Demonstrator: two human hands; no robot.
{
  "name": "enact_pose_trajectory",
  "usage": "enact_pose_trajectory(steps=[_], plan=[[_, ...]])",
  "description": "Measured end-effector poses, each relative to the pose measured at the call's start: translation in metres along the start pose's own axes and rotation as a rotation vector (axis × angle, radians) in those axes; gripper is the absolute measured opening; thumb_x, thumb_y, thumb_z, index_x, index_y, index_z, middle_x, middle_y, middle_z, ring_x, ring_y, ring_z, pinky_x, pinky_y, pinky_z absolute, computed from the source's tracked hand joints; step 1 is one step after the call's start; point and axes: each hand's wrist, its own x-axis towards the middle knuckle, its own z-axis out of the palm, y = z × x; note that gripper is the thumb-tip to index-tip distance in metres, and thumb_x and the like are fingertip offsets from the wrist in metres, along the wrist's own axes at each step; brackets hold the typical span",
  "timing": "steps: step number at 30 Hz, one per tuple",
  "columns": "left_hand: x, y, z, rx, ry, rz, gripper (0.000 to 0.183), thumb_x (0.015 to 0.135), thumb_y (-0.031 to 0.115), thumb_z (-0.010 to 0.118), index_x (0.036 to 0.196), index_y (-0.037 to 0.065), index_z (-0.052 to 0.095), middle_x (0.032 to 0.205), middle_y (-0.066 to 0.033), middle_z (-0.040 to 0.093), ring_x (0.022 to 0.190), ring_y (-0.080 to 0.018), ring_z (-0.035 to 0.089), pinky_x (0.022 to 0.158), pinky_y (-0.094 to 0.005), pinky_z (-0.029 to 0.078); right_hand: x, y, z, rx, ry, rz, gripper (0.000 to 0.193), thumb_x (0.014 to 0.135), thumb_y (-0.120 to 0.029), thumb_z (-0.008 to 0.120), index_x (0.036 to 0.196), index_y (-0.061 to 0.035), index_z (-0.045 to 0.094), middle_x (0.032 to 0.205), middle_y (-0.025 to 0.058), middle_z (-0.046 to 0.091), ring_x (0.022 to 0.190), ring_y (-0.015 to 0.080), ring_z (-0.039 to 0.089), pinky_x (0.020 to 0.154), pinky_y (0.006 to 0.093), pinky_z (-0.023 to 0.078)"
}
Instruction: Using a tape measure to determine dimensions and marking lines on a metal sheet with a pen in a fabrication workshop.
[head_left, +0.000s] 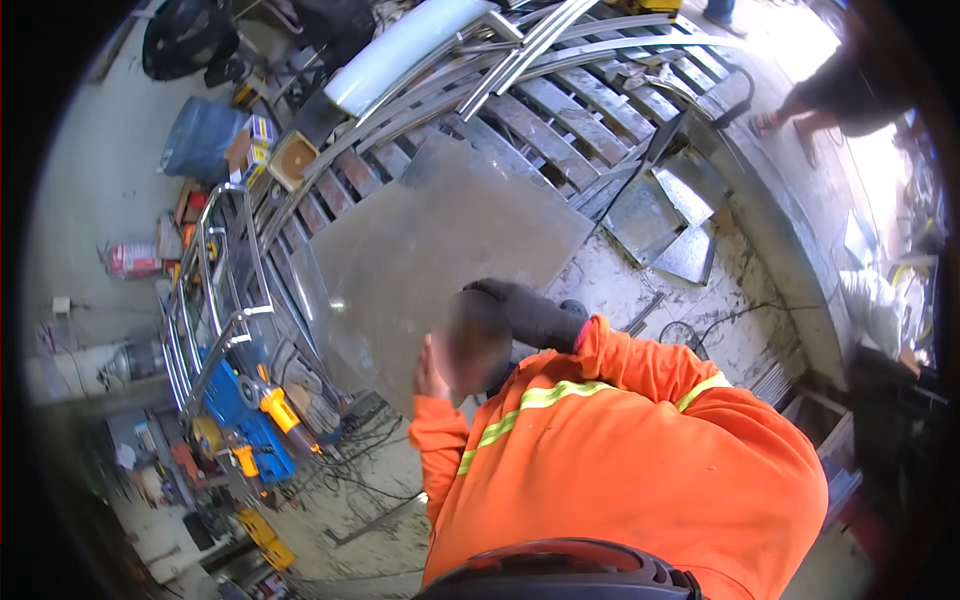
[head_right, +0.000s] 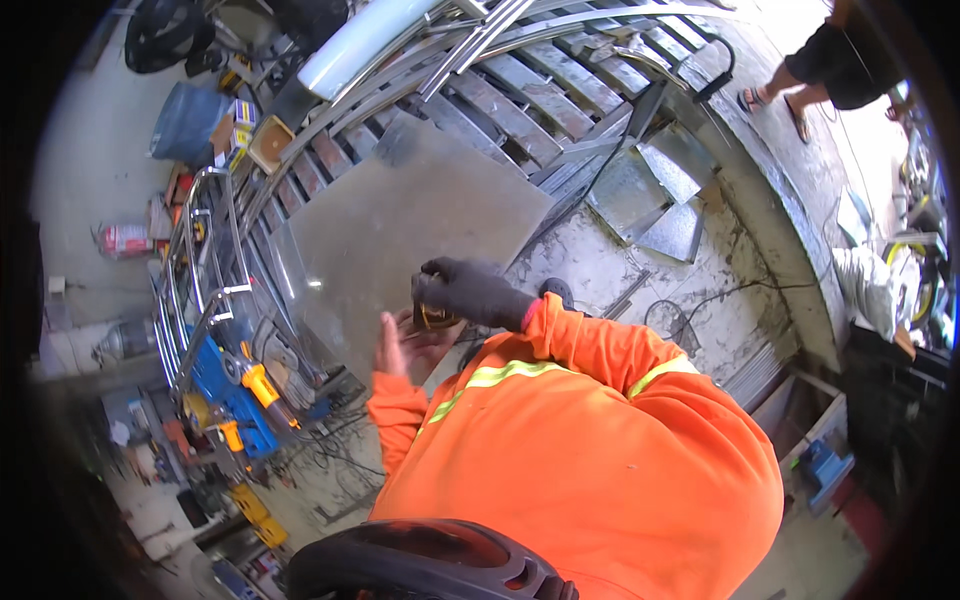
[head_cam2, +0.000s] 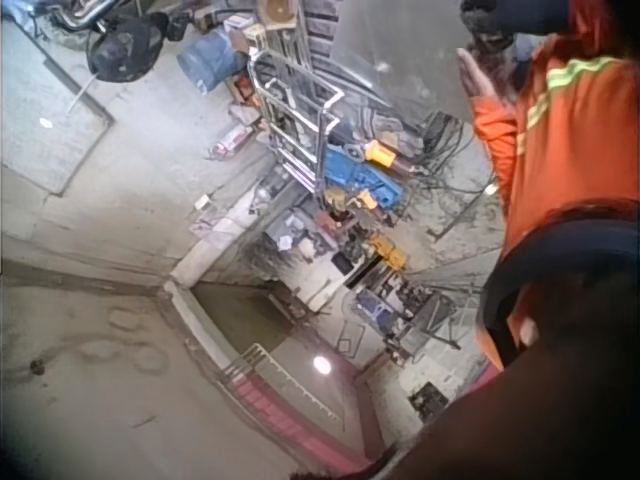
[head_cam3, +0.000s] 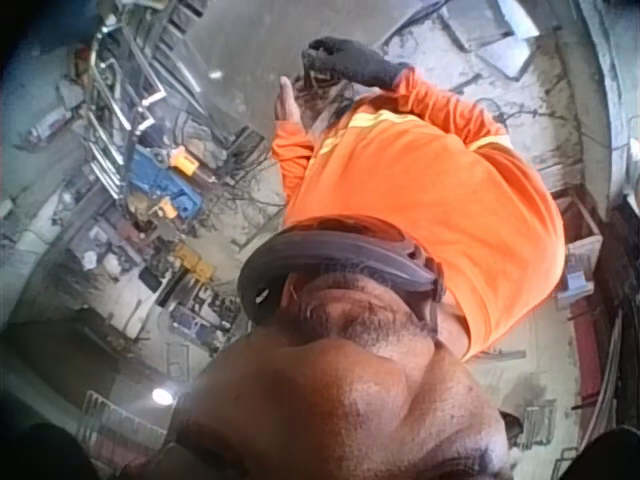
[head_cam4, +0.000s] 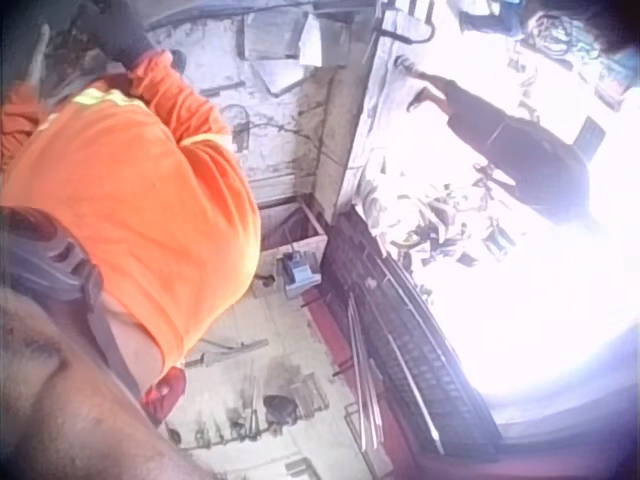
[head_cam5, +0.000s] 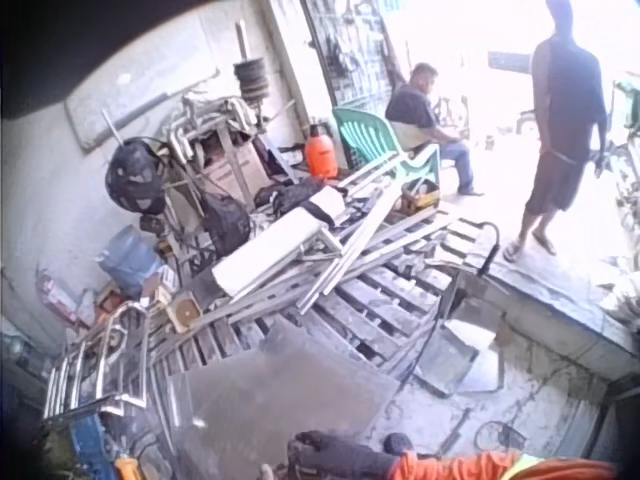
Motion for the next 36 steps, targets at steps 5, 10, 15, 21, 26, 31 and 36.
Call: enact_pose_trajectory(steps=[5, 10, 15, 21, 26, 31, 36], plan=[[0.010, 0.012, 0.062, -0.236, -0.205, -0.148, 0.070, 0.102, 0.066, 0.042, 0.139, 0.008, 0.054, 0.114, -0.0113, 0.071, 0.090, -0.0211, 0.073, 0.068, -0.0348, 0.060, -0.033, 0.000, -0.019, -0.318, 0.029, -0.234, 0.072, 0.087, -0.049, 0.074, 0.139, -0.0023, 0.058, 0.133, 0.0234, 0.063, 0.121, 0.0372, 0.063, 0.102, 0.0449, 0.050], [0.023, 0.008, 0.094, -0.498, -0.620, -0.171, 0.057, 0.105, 0.052, 0.043, 0.135, 0.006, 0.058, 0.127, -0.0138, 0.065, 0.120, -0.0267, 0.061, 0.106, -0.0434, 0.048, -0.060, 0.002, -0.015, -0.312, 0.233, -0.275, 0.081, 0.084, -0.051, 0.073, 0.145, -0.0042, 0.049, 0.133, 0.0241, 0.060, 0.124, 0.0407, 0.059, 0.106, 0.0463, 0.047], [0.028, 0.001, 0.114, -0.588, -0.584, -0.256, 0.042, 0.107, 0.040, 0.049, 0.131, 0.007, 0.060, 0.124, -0.0095, 0.066, 0.118, -0.0241, 0.061, 0.104, -0.0400, 0.049, -0.070, 0.003, -0.031, -0.516, 0.338, -0.384, 0.070, 0.084, -0.045, 0.072, 0.138, -0.0035, 0.055, 0.130, 0.0238, 0.061, 0.123, 0.0402, 0.060, 0.105, 0.0453, 0.047], [0.028, -0.006, 0.120, -0.714, -0.601, 0.004, 0.033, 0.105, 0.019, 0.052, 0.138, 0.016, 0.053, 0.129, -0.0097, 0.063, 0.119, -0.0246, 0.061, 0.105, -0.0430, 0.049, -0.063, 0.012, -0.036, -0.297, 0.196, -0.293, 0.056, 0.088, -0.041, 0.070, 0.129, -0.0041, 0.060, 0.114, 0.0186, 0.068, 0.111, 0.0356, 0.066, 0.096, 0.0427, 0.051], [0.029, -0.004, 0.126, -0.665, -0.612, -0.065, 0.032, 0.105, 0.016, 0.051, 0.137, 0.014, 0.051, 0.127, -0.0105, 0.064, 0.119, -0.0262, 0.062, 0.105, -0.0432, 0.050, -0.072, 0.006, -0.036, -0.380, 0.269, -0.199, 0.084, 0.089, -0.030, 0.072, 0.157, -0.0059, 0.029, 0.108, 0.0163, 0.071, 0.095, 0.0303, 0.070, 0.085, 0.0409, 0.054], [0.027, -0.009, 0.110, -0.645, -0.842, -0.248, 0.036, 0.104, 0.019, 0.059, 0.136, 0.012, 0.046, 0.119, -0.0080, 0.063, 0.111, -0.0224, 0.062, 0.099, -0.0394, 0.052, -0.070, 0.026, -0.033, -0.337, 0.227, -0.194, 0.097, 0.086, -0.027, 0.076, 0.161, -0.0039, 0.018, 0.103, 0.0163, 0.071, 0.094, 0.0306, 0.071, 0.083, 0.0413, 0.055], [0.022, -0.003, 0.108, -0.308, -0.787, -0.072, 0.037, 0.092, 0.009, 0.075, 0.118, 0.013, 0.050, 0.111, -0.0031, 0.058, 0.107, -0.0167, 0.060, 0.096, -0.0335, 0.051, -0.071, 0.027, -0.039, -0.422, 0.153, -0.345, 0.105, 0.077, -0.023, 0.083, 0.160, -0.0056, 0.022, 0.089, 0.0165, 0.070, 0.085, 0.0357, 0.070, 0.075, 0.0442, 0.054]])
